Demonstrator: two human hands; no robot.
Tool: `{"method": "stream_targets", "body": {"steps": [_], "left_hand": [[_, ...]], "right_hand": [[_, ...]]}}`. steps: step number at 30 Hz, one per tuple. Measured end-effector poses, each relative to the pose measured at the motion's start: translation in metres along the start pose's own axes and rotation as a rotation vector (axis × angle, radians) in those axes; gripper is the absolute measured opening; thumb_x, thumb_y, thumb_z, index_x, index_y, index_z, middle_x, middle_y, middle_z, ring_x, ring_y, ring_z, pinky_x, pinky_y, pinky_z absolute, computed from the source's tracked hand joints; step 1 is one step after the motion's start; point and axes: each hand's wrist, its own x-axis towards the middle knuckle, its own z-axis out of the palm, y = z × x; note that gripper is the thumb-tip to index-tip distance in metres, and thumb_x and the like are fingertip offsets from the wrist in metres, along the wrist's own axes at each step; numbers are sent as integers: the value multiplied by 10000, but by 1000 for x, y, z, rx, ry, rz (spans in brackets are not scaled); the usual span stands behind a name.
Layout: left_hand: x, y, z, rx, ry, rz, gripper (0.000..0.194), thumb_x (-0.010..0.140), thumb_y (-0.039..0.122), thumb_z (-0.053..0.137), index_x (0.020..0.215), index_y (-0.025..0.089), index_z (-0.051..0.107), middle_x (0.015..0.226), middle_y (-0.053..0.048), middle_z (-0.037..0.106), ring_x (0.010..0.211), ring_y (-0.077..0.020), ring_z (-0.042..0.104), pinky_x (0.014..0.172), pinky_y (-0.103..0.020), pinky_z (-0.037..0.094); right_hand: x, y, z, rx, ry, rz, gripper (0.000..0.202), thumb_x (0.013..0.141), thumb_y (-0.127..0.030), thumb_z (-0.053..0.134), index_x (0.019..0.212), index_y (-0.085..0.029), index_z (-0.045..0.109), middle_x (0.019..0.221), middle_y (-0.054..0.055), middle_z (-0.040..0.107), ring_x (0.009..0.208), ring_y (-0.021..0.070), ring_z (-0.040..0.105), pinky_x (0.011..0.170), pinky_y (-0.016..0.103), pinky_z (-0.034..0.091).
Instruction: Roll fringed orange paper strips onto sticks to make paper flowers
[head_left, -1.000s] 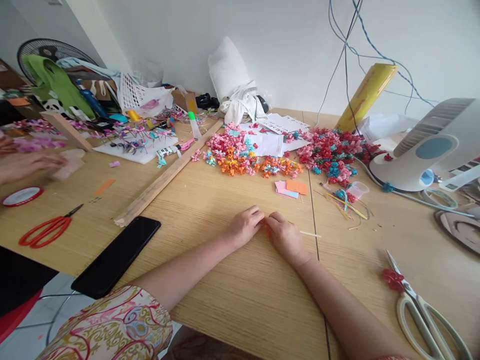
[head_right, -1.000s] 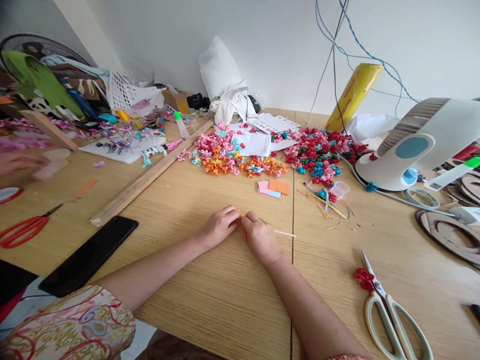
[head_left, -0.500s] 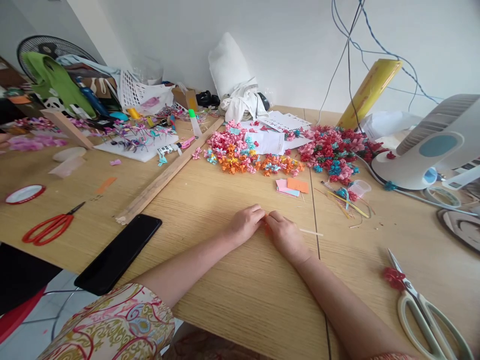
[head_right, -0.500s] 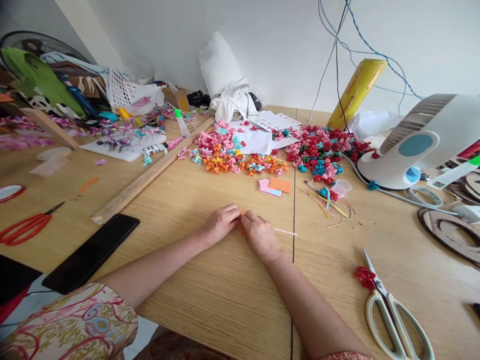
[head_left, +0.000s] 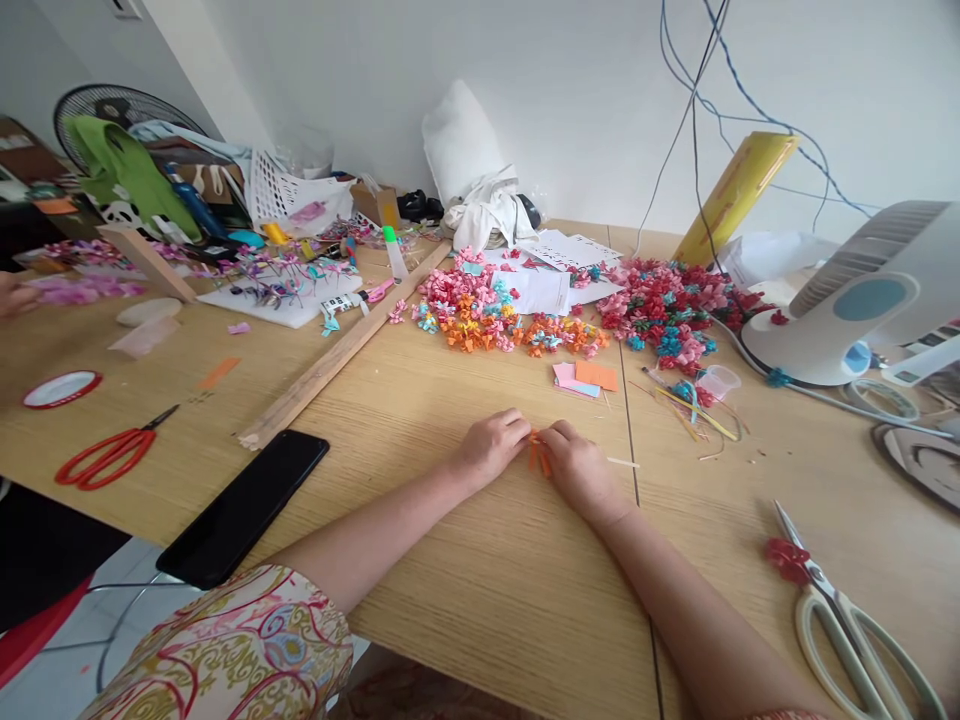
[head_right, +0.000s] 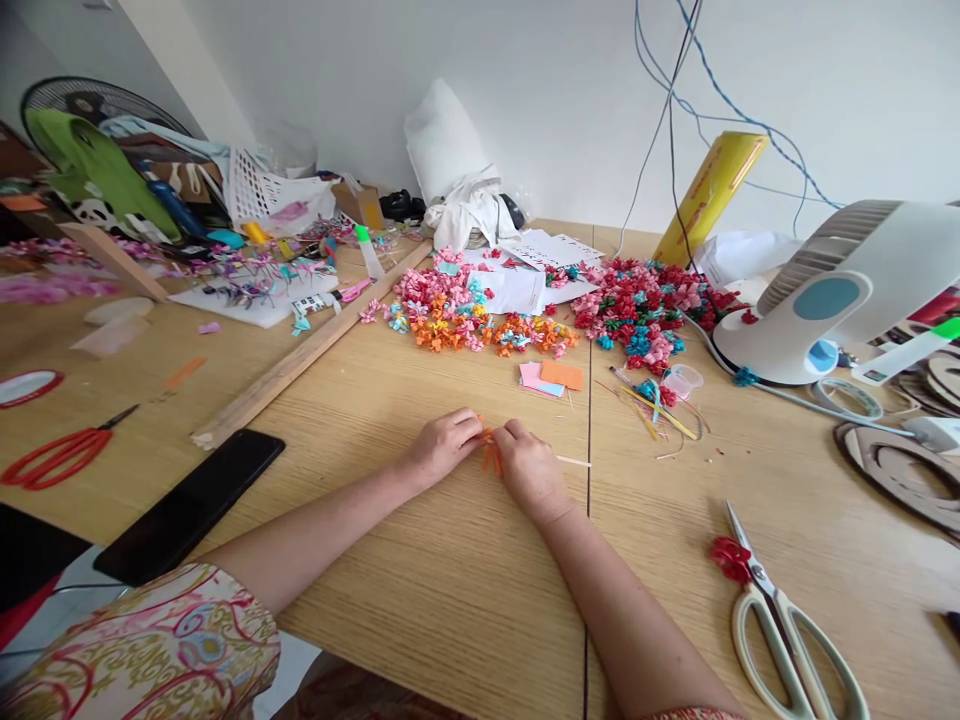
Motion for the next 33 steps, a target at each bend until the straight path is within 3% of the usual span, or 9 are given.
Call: {"method": "stream_targets", "body": {"steps": [5, 11, 19, 28, 33], "left_hand": [[0, 0, -3, -7, 18, 22, 36, 771, 198, 550, 787, 175, 527, 813, -22, 507, 815, -150, 480, 722, -257, 410], [1, 5, -5, -18, 26, 44, 257, 725, 156, 585, 971, 198, 526, 977, -50, 487, 939, -185, 448, 826, -325, 393], [2, -1, -3, -29, -14, 85, 133, 757, 115, 521, 853, 188, 576, 942, -38, 513, 909, -163, 456, 799, -296, 394], [7, -13, -3, -94, 65, 54, 140, 758, 81, 494, 783, 168, 600, 874, -42, 529, 868, -152, 479, 782, -282, 417], [7, -17, -1, -154, 47, 69, 330, 715, -10, 413, 943, 170, 568, 970, -59, 514, 927, -152, 477, 824, -293, 427]], "right_hand": [[1, 7, -6, 40, 23, 51, 190, 861, -238, 376, 851, -188, 559, 844, 37, 542, 710, 116, 535, 614, 206, 354], [0, 11, -7, 104, 31, 66, 158, 837, -216, 408, 815, -187, 561, 828, 30, 540, 711, 110, 530, 623, 202, 356], [2, 21, -7, 183, 28, 8, 116, 795, -177, 442, 763, -183, 554, 792, 15, 534, 700, 102, 508, 631, 199, 355], [-2, 62, -38, 321, -171, 48, 110, 690, -148, 465, 649, -173, 563, 658, -10, 552, 624, 103, 497, 582, 202, 361], [-6, 69, -40, 366, -209, 69, 124, 697, -180, 449, 675, -171, 570, 652, -9, 560, 598, 102, 492, 561, 204, 357]]}}
